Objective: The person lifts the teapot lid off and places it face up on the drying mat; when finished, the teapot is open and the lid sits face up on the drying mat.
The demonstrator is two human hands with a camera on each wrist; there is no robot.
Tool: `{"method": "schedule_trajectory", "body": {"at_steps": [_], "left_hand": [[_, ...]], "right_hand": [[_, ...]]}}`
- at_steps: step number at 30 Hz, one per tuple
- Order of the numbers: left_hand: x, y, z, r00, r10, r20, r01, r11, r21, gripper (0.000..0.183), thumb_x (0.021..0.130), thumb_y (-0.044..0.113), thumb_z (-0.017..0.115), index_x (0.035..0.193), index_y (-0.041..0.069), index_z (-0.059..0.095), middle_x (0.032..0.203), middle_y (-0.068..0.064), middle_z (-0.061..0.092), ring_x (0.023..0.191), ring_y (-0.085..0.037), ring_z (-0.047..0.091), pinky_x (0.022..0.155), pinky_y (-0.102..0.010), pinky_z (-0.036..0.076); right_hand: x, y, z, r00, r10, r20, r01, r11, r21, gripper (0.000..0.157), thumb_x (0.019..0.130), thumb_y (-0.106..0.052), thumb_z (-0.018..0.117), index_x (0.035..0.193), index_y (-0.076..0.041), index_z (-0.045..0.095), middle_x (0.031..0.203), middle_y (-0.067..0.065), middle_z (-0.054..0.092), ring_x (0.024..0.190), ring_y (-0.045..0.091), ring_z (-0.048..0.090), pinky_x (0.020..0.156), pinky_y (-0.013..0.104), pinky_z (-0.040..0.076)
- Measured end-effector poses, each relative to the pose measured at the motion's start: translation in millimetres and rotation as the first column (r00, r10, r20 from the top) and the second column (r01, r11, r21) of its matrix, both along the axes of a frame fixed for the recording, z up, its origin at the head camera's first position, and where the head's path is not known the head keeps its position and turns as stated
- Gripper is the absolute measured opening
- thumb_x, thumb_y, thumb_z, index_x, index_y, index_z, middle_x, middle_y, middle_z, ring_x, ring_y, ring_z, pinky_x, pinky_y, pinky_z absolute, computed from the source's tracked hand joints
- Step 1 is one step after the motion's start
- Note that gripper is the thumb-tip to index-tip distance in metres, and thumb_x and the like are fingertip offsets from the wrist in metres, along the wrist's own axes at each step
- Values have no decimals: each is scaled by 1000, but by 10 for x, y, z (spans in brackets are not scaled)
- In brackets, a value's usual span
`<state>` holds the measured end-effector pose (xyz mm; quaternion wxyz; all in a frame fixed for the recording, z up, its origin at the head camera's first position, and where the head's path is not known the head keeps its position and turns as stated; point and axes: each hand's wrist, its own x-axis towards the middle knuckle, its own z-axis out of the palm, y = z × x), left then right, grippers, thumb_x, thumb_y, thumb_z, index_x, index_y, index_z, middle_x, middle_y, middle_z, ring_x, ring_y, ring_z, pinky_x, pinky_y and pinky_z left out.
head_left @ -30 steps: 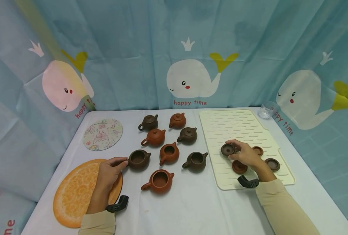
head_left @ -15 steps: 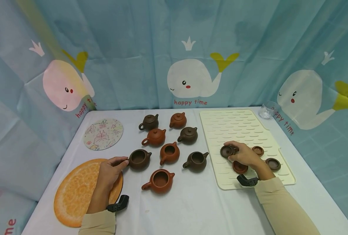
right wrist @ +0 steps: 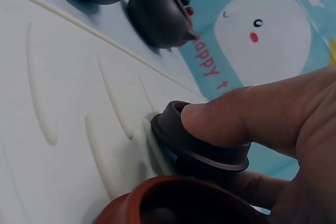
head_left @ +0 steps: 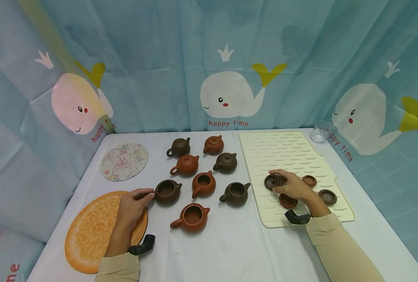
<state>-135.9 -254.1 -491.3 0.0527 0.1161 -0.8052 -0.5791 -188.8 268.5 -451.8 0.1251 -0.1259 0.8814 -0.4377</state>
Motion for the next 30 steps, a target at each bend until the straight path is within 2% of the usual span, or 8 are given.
{"method": "schedule_trajectory", "body": {"at_steps": [8, 14, 18, 24, 30], "left_hand": [[-7, 10, -31, 1000, -6, 6, 6, 1000, 16, 24, 87, 16, 74, 106, 1, 72, 105, -10, 68, 99, -18, 58, 77, -17, 46], [-2, 12, -16, 1000, -4, 22, 4, 1000, 13, 25, 88, 17, 73, 108, 1, 71, 108, -11, 67, 102, -19, 56, 79, -16, 45], [5, 10, 13, 1000, 6, 29, -7, 1000, 4, 26, 89, 18, 72, 109, 2, 71, 110, -11, 66, 102, -20, 57, 78, -15, 45], [36, 8, 104, 999, 25, 40, -24, 999, -26, 28, 91, 20, 70, 114, 5, 69, 111, -9, 66, 98, -19, 58, 75, -19, 46], [38, 12, 264, 999, 43, -2, -43, 998, -46, 29, 92, 20, 69, 117, 6, 68, 113, -7, 65, 97, -20, 58, 73, -21, 47]], "right_hand": [[45, 67, 29, 999, -46, 14, 47, 998, -37, 61, 87, -14, 73, 141, -4, 46, 129, 25, 48, 108, 39, 52, 78, 44, 49], [65, 96, 151, 998, -59, -31, 55, 994, -94, 59, 90, -13, 69, 141, 1, 43, 128, 27, 49, 108, 40, 50, 79, 42, 50], [78, 98, 282, 994, -93, -66, 86, 991, -106, 57, 92, -14, 68, 142, -1, 44, 128, 27, 50, 107, 37, 50, 80, 42, 49], [87, 97, 414, 985, -100, -142, 83, 989, -120, 52, 93, -13, 67, 140, -4, 47, 127, 25, 52, 105, 36, 52, 80, 34, 48], [101, 83, 513, 981, -102, -167, 75, 984, -164, 52, 92, -12, 67, 139, -3, 47, 125, 24, 52, 106, 40, 49, 77, 29, 49]]}}
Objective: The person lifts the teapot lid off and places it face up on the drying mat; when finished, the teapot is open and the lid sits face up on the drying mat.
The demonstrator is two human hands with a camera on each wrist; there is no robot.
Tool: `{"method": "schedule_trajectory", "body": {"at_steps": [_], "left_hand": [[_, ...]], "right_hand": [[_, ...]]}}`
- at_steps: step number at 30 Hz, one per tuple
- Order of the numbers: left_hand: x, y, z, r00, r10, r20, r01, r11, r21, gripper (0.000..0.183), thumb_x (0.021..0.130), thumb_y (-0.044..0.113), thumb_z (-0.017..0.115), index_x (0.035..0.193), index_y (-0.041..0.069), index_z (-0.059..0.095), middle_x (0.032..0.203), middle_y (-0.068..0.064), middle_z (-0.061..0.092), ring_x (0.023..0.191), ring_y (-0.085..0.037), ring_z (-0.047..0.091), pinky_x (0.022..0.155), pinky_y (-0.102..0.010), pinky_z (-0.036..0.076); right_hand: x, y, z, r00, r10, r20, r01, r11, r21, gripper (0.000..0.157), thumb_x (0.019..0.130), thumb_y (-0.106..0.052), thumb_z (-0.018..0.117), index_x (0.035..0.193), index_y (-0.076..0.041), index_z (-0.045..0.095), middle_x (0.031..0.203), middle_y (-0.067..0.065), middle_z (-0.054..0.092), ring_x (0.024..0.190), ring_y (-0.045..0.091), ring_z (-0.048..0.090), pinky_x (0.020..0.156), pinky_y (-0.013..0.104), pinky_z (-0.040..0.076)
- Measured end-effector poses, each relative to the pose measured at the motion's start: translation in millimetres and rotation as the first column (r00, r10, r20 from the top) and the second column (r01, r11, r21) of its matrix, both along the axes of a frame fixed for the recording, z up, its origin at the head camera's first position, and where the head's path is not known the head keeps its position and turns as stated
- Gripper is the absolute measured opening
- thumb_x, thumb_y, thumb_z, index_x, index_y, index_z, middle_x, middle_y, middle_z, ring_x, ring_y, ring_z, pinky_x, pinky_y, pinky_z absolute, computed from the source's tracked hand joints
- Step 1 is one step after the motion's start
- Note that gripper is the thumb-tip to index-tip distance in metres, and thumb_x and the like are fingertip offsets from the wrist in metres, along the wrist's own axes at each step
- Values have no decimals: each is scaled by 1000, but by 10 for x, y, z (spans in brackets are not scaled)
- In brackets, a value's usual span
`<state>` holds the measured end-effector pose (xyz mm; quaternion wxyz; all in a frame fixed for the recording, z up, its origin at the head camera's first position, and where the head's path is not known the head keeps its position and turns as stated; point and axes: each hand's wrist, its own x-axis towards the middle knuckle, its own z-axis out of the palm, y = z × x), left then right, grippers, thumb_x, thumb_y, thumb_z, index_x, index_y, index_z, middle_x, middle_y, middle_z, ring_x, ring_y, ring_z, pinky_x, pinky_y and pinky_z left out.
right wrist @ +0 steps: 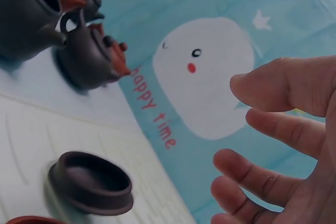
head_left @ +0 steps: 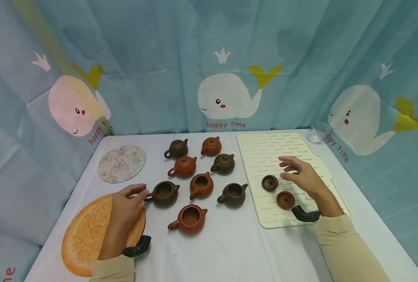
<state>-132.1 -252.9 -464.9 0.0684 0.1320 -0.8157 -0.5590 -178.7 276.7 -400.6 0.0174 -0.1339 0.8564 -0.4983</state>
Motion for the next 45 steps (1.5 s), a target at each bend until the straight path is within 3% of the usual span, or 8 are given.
{"method": "schedule_trajectory", "body": {"at_steps": [8, 12, 18, 25, 33, 40, 45], "left_hand": [[-77, -18, -26, 989, -53, -141, 51, 999, -17, 35, 90, 27, 71, 116, 4, 68, 109, -6, 65, 96, -17, 59, 73, -19, 49], [-68, 67, 171, 989, -59, -138, 57, 998, -17, 31, 90, 24, 71, 114, 4, 69, 109, -9, 65, 97, -20, 58, 74, -20, 49], [-137, 99, 374, 982, -136, -129, 131, 990, -42, 34, 90, 29, 70, 117, 7, 68, 113, -9, 63, 98, -24, 57, 77, -24, 47], [-306, 183, 524, 953, -230, -198, 216, 972, -88, 35, 90, 27, 71, 116, 5, 68, 112, -10, 64, 97, -23, 58, 78, -24, 48], [-473, 347, 656, 921, -309, -238, 290, 951, -112, 32, 89, 24, 72, 115, 6, 69, 112, -9, 65, 102, -22, 57, 83, -34, 46], [-592, 538, 680, 892, -362, -269, 348, 932, -99, 30, 88, 16, 73, 115, 4, 69, 109, -12, 66, 101, -23, 56, 80, -29, 47], [-683, 698, 661, 863, -418, -284, 410, 908, -90, 31, 87, 12, 74, 115, 0, 68, 108, -16, 66, 98, -26, 59, 79, -36, 48]], "right_hand": [[7, -53, 170, 999, 14, -36, -14, 1000, 1, 51, 92, -10, 67, 139, -5, 48, 125, 20, 54, 104, 34, 49, 78, 27, 47], [-5, -93, 250, 996, 27, -79, -27, 1000, 10, 50, 92, -9, 67, 138, -5, 50, 124, 19, 56, 104, 33, 50, 80, 26, 45], [-37, -151, 308, 990, 65, -128, -65, 998, 8, 48, 92, -7, 66, 137, -3, 50, 122, 21, 56, 101, 27, 51, 81, 25, 44], [-82, -241, 371, 987, 93, -133, -91, 996, 17, 49, 93, -9, 65, 139, -4, 49, 123, 19, 55, 103, 26, 51, 82, 28, 44], [-191, -379, 439, 984, 122, -134, -123, 992, -5, 48, 92, -10, 67, 138, -6, 51, 122, 18, 56, 104, 28, 52, 84, 30, 44], [-327, -538, 456, 981, 154, -116, -163, 984, -69, 50, 90, -6, 67, 138, -3, 50, 121, 22, 55, 104, 30, 50, 84, 34, 45], [-417, -617, 429, 981, 163, -108, -171, 983, -63, 50, 90, -5, 68, 137, -3, 51, 120, 20, 56, 102, 30, 51, 83, 40, 45]]}}
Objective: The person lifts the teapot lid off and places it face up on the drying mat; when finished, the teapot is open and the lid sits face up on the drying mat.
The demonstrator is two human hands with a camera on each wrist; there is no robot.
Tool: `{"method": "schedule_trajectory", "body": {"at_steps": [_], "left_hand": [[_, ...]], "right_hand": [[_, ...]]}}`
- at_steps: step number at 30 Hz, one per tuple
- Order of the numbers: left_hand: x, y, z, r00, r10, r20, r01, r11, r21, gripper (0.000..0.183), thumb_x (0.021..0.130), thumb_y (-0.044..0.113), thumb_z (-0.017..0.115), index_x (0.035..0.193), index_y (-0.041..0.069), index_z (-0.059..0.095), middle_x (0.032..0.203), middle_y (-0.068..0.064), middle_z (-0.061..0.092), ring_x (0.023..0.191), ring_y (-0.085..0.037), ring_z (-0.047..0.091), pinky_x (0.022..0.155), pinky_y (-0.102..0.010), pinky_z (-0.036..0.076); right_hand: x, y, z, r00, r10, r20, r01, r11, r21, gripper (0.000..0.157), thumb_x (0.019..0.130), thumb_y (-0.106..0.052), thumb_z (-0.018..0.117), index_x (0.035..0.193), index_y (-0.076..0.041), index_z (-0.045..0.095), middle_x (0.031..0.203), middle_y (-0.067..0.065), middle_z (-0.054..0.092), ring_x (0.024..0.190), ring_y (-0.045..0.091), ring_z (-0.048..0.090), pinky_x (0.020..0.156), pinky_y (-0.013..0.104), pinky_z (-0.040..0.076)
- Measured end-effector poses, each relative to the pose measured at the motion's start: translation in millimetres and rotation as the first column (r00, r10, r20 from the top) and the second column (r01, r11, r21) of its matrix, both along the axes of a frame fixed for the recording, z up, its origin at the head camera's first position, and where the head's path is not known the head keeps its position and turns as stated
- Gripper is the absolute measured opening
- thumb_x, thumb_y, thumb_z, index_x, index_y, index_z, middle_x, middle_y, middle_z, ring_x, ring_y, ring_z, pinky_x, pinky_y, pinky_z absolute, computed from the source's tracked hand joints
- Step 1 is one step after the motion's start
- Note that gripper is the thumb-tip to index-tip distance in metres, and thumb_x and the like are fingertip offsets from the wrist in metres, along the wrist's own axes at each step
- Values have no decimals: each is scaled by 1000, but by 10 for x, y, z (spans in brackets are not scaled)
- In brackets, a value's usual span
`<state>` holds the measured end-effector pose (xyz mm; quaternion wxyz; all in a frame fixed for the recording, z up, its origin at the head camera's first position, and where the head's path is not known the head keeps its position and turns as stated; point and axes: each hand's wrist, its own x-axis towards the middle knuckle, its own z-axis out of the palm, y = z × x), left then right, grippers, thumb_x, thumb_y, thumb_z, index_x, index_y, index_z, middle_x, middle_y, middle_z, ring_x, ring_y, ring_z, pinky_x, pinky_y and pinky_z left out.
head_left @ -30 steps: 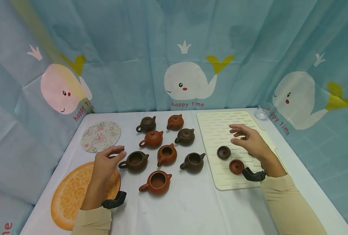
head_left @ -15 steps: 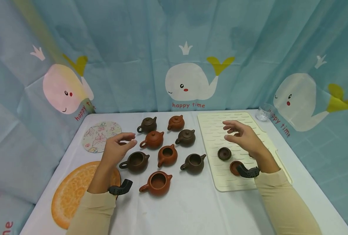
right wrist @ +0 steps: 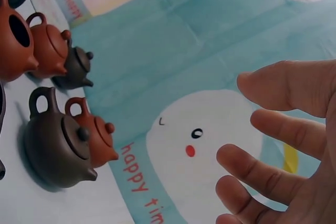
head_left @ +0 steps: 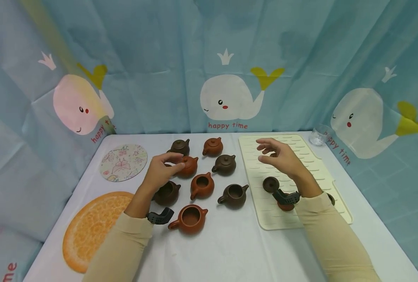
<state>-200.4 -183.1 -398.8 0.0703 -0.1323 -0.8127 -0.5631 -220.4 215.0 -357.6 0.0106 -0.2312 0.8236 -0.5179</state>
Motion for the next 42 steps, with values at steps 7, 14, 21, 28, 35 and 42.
{"method": "schedule_trajectory", "body": {"at_steps": [7, 14, 21, 28, 35, 42], "left_hand": [[-110, 194, -43, 997, -60, 44, 59, 998, 30, 31, 86, 8, 74, 115, 2, 68, 113, -17, 65, 97, -28, 58, 80, -43, 48], [-247, 375, -104, 993, -58, 105, 60, 998, -18, 29, 86, 9, 73, 115, 5, 69, 101, -12, 68, 90, -23, 62, 75, -37, 49], [-383, 581, -85, 988, -70, 136, 85, 991, -108, 31, 87, 13, 73, 116, 7, 69, 97, -7, 68, 89, -21, 62, 75, -37, 49], [-522, 726, -164, 976, -34, 214, 66, 987, -144, 31, 86, 17, 73, 116, 11, 69, 95, -3, 69, 86, -21, 62, 74, -37, 49], [-580, 836, -288, 967, -30, 254, 68, 988, -141, 32, 86, 13, 72, 117, 6, 68, 90, -5, 68, 81, -20, 59, 71, -34, 47], [-586, 932, -347, 942, -64, 329, 110, 986, -123, 40, 85, 11, 73, 122, 1, 64, 92, -7, 68, 83, -24, 64, 71, -35, 50]], "right_hand": [[-52, -157, 51, 1000, 6, 23, -6, 1000, 26, 50, 90, -1, 65, 137, 2, 49, 120, 27, 56, 102, 36, 51, 80, 37, 45], [-65, -338, 148, 997, 6, 82, -12, 998, 67, 47, 90, -1, 65, 135, 3, 50, 118, 29, 56, 102, 38, 52, 79, 38, 45], [-225, -413, 48, 994, 32, 109, -41, 996, 83, 45, 90, -1, 65, 132, 5, 53, 113, 29, 57, 99, 39, 53, 78, 40, 46], [-595, -407, -318, 992, 34, 118, -46, 993, 105, 45, 90, -6, 68, 132, 1, 55, 110, 24, 60, 99, 36, 54, 77, 42, 44], [-710, -519, -446, 990, 30, 139, -51, 988, 148, 41, 88, -11, 71, 128, -6, 60, 100, 12, 63, 91, 29, 57, 74, 40, 45], [-762, -623, -533, 981, 48, 187, -79, 984, 158, 40, 86, -8, 72, 125, -7, 63, 98, 13, 64, 87, 28, 58, 73, 38, 46]]}}
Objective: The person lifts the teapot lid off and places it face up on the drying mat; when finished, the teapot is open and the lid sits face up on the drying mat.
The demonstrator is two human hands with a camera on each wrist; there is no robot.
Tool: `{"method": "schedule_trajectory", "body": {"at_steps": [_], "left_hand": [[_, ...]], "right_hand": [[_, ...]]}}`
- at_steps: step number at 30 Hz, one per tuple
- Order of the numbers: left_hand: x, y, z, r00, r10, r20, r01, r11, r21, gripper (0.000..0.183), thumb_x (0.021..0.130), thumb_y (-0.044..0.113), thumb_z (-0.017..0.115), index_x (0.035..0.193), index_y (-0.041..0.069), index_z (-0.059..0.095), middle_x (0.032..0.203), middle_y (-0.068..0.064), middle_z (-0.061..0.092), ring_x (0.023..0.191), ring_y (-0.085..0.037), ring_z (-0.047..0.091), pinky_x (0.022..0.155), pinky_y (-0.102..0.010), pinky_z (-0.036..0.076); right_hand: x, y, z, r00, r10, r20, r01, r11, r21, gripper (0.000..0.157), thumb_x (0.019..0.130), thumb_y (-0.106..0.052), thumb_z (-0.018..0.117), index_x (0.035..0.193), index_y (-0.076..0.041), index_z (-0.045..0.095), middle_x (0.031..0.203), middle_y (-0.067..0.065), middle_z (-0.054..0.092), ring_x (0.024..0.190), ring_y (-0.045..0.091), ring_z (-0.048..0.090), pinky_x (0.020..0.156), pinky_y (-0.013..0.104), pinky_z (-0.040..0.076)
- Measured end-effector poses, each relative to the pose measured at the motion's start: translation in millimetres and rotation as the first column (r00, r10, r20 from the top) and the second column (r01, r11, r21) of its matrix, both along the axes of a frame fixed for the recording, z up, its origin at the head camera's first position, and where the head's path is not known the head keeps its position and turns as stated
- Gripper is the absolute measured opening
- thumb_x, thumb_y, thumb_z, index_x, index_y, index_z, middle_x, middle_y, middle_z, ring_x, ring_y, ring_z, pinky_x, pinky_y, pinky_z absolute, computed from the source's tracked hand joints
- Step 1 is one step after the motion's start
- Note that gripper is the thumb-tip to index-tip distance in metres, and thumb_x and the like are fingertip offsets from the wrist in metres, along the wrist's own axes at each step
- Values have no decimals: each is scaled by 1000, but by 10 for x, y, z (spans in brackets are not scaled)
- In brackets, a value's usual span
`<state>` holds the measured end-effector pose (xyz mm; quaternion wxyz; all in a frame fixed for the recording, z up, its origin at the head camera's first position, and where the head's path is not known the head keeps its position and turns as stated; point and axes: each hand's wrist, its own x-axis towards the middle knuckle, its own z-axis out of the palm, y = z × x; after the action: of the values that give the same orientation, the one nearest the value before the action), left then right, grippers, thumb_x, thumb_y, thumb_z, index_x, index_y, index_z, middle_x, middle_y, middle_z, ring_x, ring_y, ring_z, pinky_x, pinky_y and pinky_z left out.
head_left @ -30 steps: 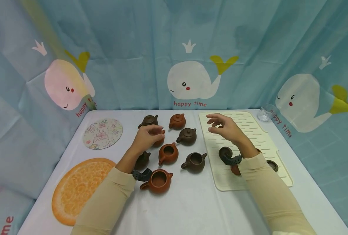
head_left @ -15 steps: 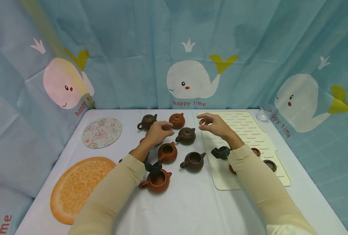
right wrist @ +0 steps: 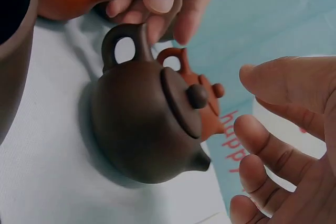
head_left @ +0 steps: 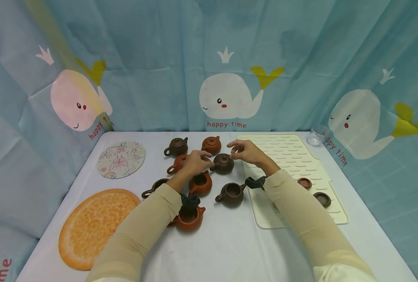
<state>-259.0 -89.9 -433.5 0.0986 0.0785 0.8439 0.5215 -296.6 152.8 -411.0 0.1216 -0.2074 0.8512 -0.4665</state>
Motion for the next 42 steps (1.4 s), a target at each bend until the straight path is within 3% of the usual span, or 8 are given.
{"method": "schedule_trajectory", "body": {"at_steps": [4, 10, 15, 23, 36, 42], "left_hand": [[-10, 50, -34, 1000, -15, 5, 15, 999, -47, 34, 84, 14, 75, 116, 4, 68, 97, -8, 68, 88, -25, 64, 75, -35, 50], [-31, 101, -107, 1000, 7, -23, -10, 989, -146, 19, 83, 16, 77, 101, 10, 75, 111, -6, 65, 104, -24, 57, 84, -39, 47], [-28, 127, -119, 999, 9, -38, -15, 985, -173, 14, 83, 16, 76, 97, 12, 77, 112, -5, 66, 106, -24, 57, 85, -39, 47], [-28, 135, -93, 999, 32, -30, -36, 987, -160, 12, 83, 15, 77, 95, 12, 77, 112, -5, 66, 105, -23, 57, 85, -38, 46], [-48, 126, -82, 999, 30, -12, -32, 988, -152, 12, 84, 15, 76, 96, 12, 77, 112, -5, 65, 105, -23, 56, 86, -37, 46], [-50, 118, -92, 999, 27, -17, -29, 988, -155, 12, 84, 14, 76, 96, 12, 77, 112, -5, 66, 105, -23, 57, 86, -38, 46]], "right_hand": [[-43, -54, -62, 1000, 16, -4, -16, 1000, 16, 38, 85, -6, 72, 122, -6, 64, 95, 12, 64, 84, 26, 59, 71, 36, 46], [-87, -109, -132, 998, 45, -39, -43, 998, 56, 34, 85, -5, 71, 118, 1, 65, 88, 10, 64, 76, 24, 57, 66, 33, 45], [-106, -143, -156, 995, 68, -72, -60, 992, 115, 33, 85, -4, 71, 117, 3, 66, 85, 9, 63, 72, 22, 54, 64, 32, 44], [-99, -179, -157, 985, 86, -153, -60, 983, 171, 26, 83, -5, 71, 109, 0, 70, 83, 7, 64, 72, 23, 57, 62, 32, 45], [-133, -233, -194, 977, 76, -200, -23, 966, 257, 17, 85, -9, 71, 101, -5, 75, 98, 6, 67, 83, 21, 59, 70, 35, 48], [-122, -233, -211, 966, 48, -253, 14, 971, 239, 12, 87, -11, 71, 97, -6, 76, 89, 3, 67, 72, 19, 55, 63, 34, 45]]}}
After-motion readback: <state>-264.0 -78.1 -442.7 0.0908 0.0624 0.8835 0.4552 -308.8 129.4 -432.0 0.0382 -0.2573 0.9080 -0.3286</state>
